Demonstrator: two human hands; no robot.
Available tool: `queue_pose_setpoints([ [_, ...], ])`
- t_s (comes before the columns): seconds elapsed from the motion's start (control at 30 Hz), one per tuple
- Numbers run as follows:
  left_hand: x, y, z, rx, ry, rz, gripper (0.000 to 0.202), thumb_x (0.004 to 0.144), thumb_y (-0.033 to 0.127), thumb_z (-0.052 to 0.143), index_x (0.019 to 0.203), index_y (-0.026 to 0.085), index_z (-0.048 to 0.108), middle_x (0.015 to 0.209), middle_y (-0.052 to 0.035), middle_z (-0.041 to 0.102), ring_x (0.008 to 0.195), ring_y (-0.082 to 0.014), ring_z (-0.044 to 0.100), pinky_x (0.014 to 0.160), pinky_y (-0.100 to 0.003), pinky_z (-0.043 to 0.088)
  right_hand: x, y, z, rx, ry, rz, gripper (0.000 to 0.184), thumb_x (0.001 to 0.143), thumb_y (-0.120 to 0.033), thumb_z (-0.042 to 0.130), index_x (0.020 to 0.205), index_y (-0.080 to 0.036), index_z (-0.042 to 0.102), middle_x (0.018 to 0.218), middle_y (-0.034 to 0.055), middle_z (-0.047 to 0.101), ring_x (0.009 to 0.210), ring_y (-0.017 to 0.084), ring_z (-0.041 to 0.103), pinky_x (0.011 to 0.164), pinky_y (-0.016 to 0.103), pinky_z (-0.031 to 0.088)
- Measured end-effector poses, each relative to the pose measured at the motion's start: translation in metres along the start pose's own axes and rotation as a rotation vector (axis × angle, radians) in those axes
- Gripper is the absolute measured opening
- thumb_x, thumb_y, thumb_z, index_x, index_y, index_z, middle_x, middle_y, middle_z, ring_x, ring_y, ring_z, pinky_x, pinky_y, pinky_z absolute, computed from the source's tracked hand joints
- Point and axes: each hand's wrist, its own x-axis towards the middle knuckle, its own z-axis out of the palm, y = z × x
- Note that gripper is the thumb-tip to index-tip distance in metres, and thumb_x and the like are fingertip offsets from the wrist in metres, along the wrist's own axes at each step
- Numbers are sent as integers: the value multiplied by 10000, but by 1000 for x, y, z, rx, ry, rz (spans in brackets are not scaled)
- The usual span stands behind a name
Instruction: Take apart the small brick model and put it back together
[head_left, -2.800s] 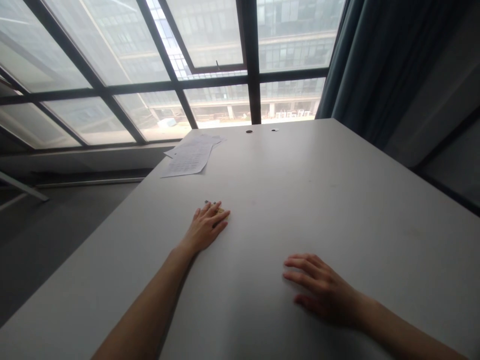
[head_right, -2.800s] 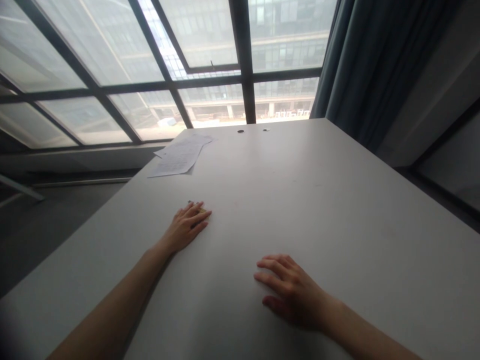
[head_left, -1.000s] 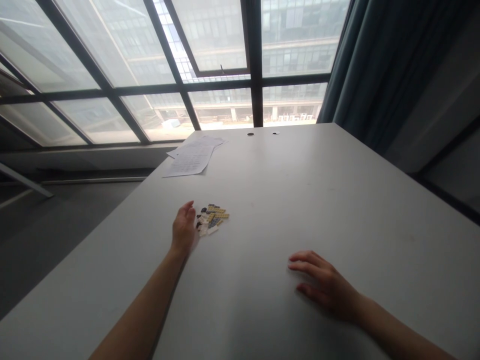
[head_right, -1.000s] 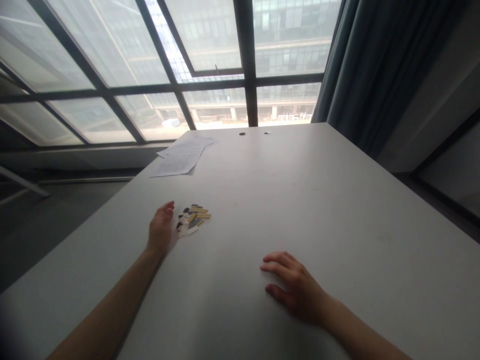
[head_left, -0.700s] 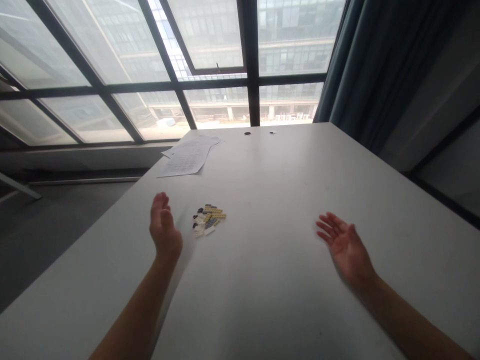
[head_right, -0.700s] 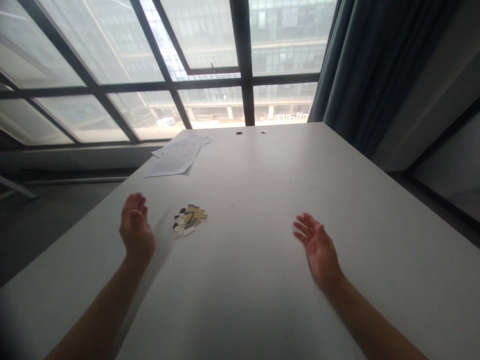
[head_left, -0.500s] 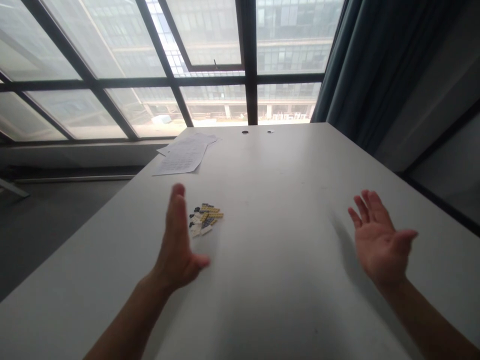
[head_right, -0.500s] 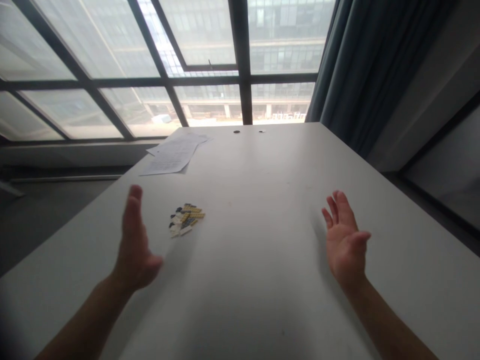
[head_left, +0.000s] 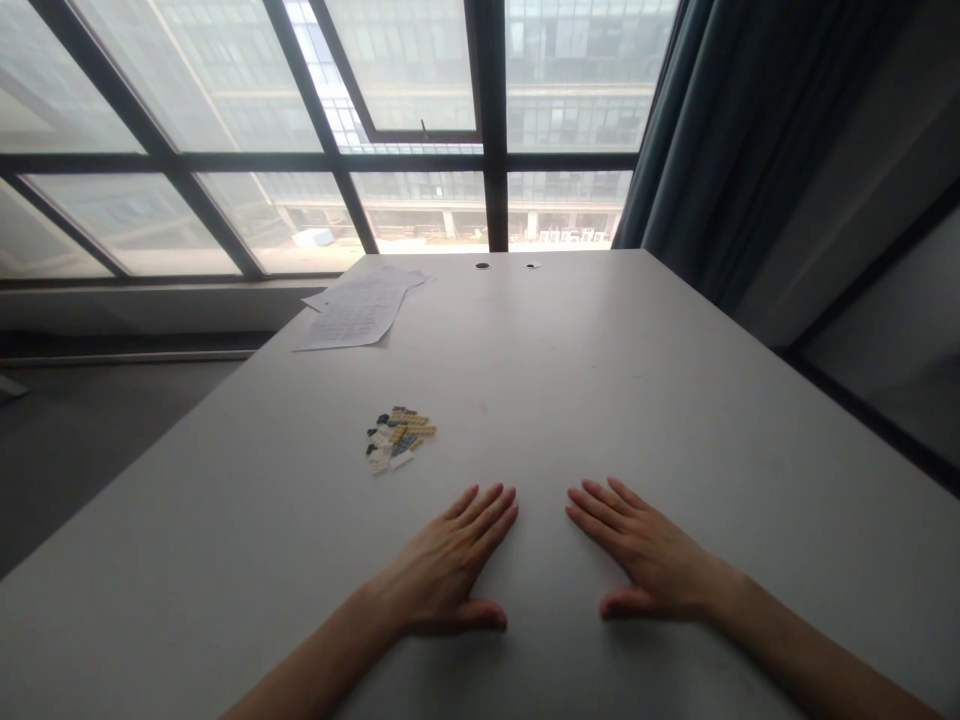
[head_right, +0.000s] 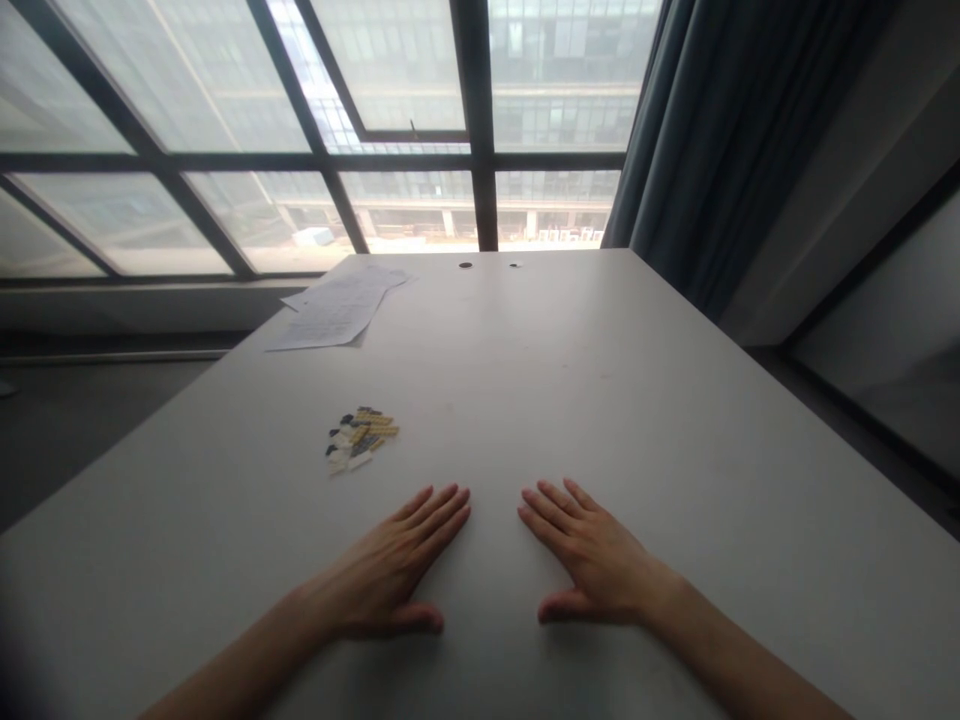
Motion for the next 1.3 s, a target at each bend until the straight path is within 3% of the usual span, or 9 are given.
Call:
queue_pose_setpoints([
  [0.3,1,2,-1,-8,-9,-15,994,789,742,442,1510,201,22,1566,-128,109,1442,-315,118,1181,-505,101,1,-2,-2,-13,-7,-3,971,787,-757,453,1511,-179,162,1541,139,242,1410,341,233,1143,556,173],
  [0.4,1,2,1,-25,22,-24,945,806,706,468,1510,205,84,1562,-126,151,1439,-315,147,1179,-514,114,0,-2,1,-45,72,-30,871,819,-696,488,1475,-157,293,1495,163,350,1378,349,301,1119,563,224],
  [0.47,1,2,3,-57,70,-35,818,843,631,490,1494,230,198,1549,-112,227,1429,-313,197,1172,-527,136,-1,-4,4,-46,177,-44,662,876,-581,507,1370,-144,454,1407,174,471,1304,335,412,1076,540,303],
  [0.57,-1,-1,4,-209,216,-77,492,915,470,471,1355,251,467,1434,-86,460,1352,-268,384,1149,-470,260,-3,-9,9,35,367,-67,302,924,-367,508,1113,-149,599,1169,150,626,1055,257,579,923,428,443],
  [0.67,-6,-12,-1,-406,443,-178,305,949,367,428,1143,231,619,1189,-75,648,1127,-195,590,995,-332,458,-3,-17,11,132,478,-85,115,914,-245,506,935,-175,595,932,87,654,822,191,587,761,344,461],
  [0.77,-16,-39,-8,-344,724,-306,238,915,364,495,1012,220,658,1062,-66,679,1048,-202,612,948,-336,478,0,-22,14,174,493,-101,80,902,-210,502,864,-188,568,827,53,624,740,171,553,705,323,435],
  [0.9,-32,-96,-13,-76,1023,-651,355,862,460,511,1058,190,632,1182,-104,614,1127,-270,558,1020,-452,411,6,-26,19,191,464,-117,69,898,-217,500,901,-187,562,855,57,621,752,174,545,719,330,430],
  [1.07,-30,-150,-12,77,804,-883,598,863,526,429,1291,115,502,1380,-186,464,1322,-332,384,1094,-501,297,9,-26,22,189,429,-113,91,894,-222,503,958,-190,559,909,70,626,804,192,553,751,347,440],
  [1.3,3,-141,-19,168,423,-785,646,897,570,378,1387,153,427,1489,-146,362,1399,-347,255,1114,-521,224,10,-27,20,154,417,-89,141,894,-231,496,1008,-190,567,974,88,625,856,206,557,791,362,464],
])
